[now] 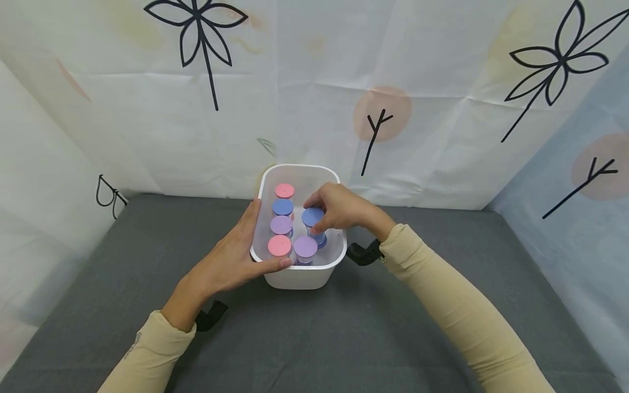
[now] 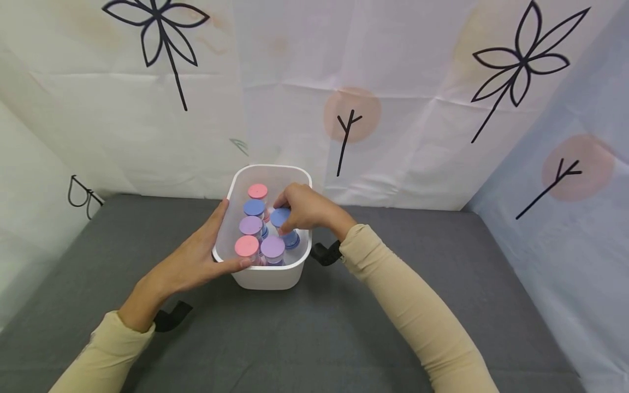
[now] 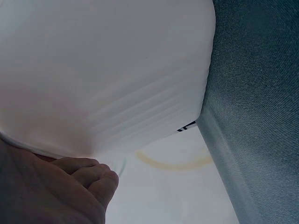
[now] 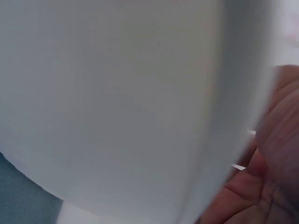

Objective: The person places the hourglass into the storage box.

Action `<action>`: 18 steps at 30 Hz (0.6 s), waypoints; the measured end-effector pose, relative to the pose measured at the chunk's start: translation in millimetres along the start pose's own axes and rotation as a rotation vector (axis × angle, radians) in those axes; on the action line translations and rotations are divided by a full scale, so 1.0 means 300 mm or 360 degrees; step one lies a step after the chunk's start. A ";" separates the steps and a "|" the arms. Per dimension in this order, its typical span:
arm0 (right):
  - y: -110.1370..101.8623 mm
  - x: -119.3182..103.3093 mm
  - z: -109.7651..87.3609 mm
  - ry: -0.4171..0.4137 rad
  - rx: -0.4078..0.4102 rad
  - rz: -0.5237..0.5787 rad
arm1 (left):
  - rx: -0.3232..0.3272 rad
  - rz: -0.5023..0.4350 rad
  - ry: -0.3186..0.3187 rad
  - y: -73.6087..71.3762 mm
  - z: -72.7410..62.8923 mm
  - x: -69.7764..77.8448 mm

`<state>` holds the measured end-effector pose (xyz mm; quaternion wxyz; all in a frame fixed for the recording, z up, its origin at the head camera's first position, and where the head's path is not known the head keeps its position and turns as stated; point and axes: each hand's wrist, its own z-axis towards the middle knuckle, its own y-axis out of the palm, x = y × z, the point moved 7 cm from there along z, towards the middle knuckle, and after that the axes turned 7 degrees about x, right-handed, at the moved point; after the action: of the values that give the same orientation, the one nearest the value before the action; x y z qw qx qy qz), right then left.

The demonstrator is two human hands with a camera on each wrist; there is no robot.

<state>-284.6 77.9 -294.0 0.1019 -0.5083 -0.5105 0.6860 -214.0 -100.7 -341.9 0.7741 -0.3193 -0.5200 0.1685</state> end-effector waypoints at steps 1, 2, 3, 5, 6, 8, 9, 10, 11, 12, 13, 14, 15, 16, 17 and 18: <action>0.002 -0.001 0.000 -0.0004 0.0005 -0.0023 | 0.0000 -0.0006 0.0001 0.000 0.000 0.000; 0.005 -0.002 -0.001 -0.0006 0.0006 -0.0038 | -0.0001 -0.0009 0.0000 0.000 0.000 0.001; 0.008 -0.003 -0.001 -0.0006 0.0006 -0.0051 | -0.0003 -0.0011 -0.0002 0.000 0.000 0.001; 0.013 -0.004 -0.001 0.0002 0.0009 -0.0071 | -0.0007 -0.0011 -0.0014 0.000 -0.002 -0.001; 0.016 -0.005 -0.001 0.0008 0.0012 -0.0084 | -0.0009 -0.0010 -0.0016 0.000 -0.002 -0.002; 0.019 -0.007 -0.001 0.0015 0.0013 -0.0109 | -0.0013 -0.0003 -0.0022 -0.001 -0.003 -0.003; 0.022 -0.009 0.000 0.0018 0.0014 -0.0122 | -0.0012 -0.0001 -0.0022 -0.001 -0.003 -0.003; 0.024 -0.011 0.001 0.0014 0.0015 -0.0144 | -0.0012 0.0000 -0.0021 -0.002 -0.003 -0.004; 0.026 -0.012 0.003 0.0010 0.0018 -0.0170 | -0.0011 0.0002 -0.0019 -0.002 -0.003 -0.004; 0.030 -0.015 0.004 0.0000 0.0017 -0.0199 | -0.0009 0.0004 -0.0015 -0.003 -0.003 -0.003; 0.033 -0.018 0.005 -0.0010 0.0017 -0.0226 | -0.0009 0.0006 -0.0014 -0.004 -0.003 -0.004; 0.037 -0.020 0.007 -0.0025 0.0017 -0.0257 | -0.0006 0.0001 -0.0011 -0.004 -0.003 -0.003; 0.041 -0.022 0.009 -0.0040 0.0016 -0.0284 | -0.0004 -0.0009 -0.0005 -0.004 -0.003 -0.002; 0.045 -0.025 0.011 -0.0059 0.0014 -0.0314 | -0.0002 -0.0016 -0.0001 -0.004 -0.002 0.000; 0.049 -0.026 0.012 -0.0072 0.0011 -0.0334 | -0.0002 -0.0023 0.0008 -0.003 -0.001 0.001; 0.053 -0.028 0.013 -0.0087 0.0007 -0.0347 | -0.0002 -0.0027 0.0016 -0.002 0.000 0.002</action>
<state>-278.0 62.7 -302.0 0.1631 -0.4306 -0.5638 0.6856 -213.7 -100.8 -341.1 0.7779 -0.3163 -0.5189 0.1599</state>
